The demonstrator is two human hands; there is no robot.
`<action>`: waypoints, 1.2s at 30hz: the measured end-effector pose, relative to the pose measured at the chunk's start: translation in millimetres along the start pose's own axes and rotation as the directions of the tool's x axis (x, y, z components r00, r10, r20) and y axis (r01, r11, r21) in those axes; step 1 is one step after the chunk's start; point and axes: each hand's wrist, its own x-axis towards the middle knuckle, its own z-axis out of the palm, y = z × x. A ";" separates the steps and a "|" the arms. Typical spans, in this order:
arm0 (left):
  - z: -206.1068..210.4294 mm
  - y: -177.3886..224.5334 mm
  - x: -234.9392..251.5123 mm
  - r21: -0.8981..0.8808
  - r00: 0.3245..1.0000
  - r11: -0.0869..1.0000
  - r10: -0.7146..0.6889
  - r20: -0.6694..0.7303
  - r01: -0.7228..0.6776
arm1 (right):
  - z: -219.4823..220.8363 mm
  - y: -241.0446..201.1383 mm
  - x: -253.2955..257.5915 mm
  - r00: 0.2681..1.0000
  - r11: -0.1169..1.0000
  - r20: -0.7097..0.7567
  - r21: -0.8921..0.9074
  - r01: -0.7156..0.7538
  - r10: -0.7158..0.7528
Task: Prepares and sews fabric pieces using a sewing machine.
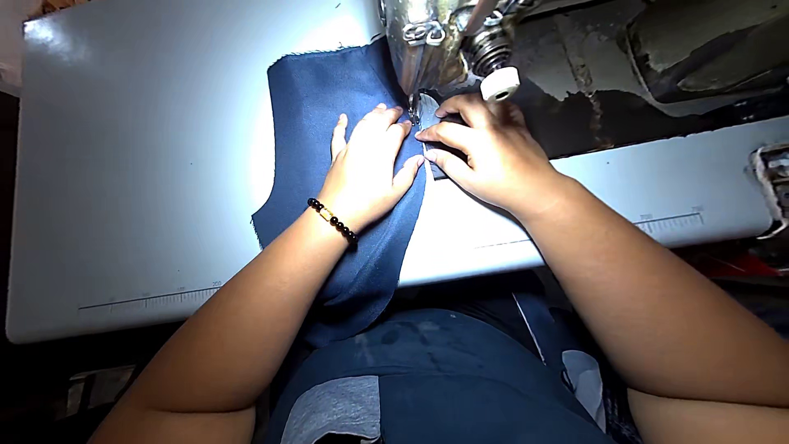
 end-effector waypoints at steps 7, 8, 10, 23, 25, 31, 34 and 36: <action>-4.3 -8.9 20.6 0.037 1.000 0.999 -0.008 0.028 0.007 | 1.9 0.3 -0.9 0.999 0.998 0.007 -0.047 -0.033 0.034; -4.7 -9.8 24.6 0.061 0.999 0.998 -0.014 0.033 0.011 | 3.1 1.0 -1.6 0.999 0.998 -0.007 -0.047 -0.035 0.035; -7.9 -8.5 26.3 0.109 0.998 0.994 -0.023 0.059 0.017 | 2.3 -0.1 -4.3 0.999 0.999 -0.010 -0.012 -0.045 0.045; -10.9 21.2 -39.5 0.040 0.997 0.997 -0.069 0.041 0.067 | 6.4 -23.8 -57.7 0.986 0.994 -0.127 0.027 0.109 -0.105; -10.0 24.1 -37.5 0.040 0.998 0.998 -0.048 0.033 0.047 | 6.1 -23.8 -58.6 0.986 0.993 -0.117 0.018 0.118 -0.115; -6.1 31.5 -36.7 -0.021 0.998 0.999 -0.026 0.064 0.028 | 6.1 -24.2 -57.9 0.986 0.993 -0.126 0.022 0.114 -0.111; -5.5 32.1 -36.8 -0.045 0.995 0.998 -0.041 0.092 0.046 | 4.1 -28.3 -57.5 0.993 0.998 -0.100 0.014 0.069 -0.067; -4.7 30.9 -36.9 -0.061 0.995 0.997 -0.043 0.090 0.049 | 3.8 -28.4 -57.7 0.993 0.997 -0.088 0.001 0.076 -0.076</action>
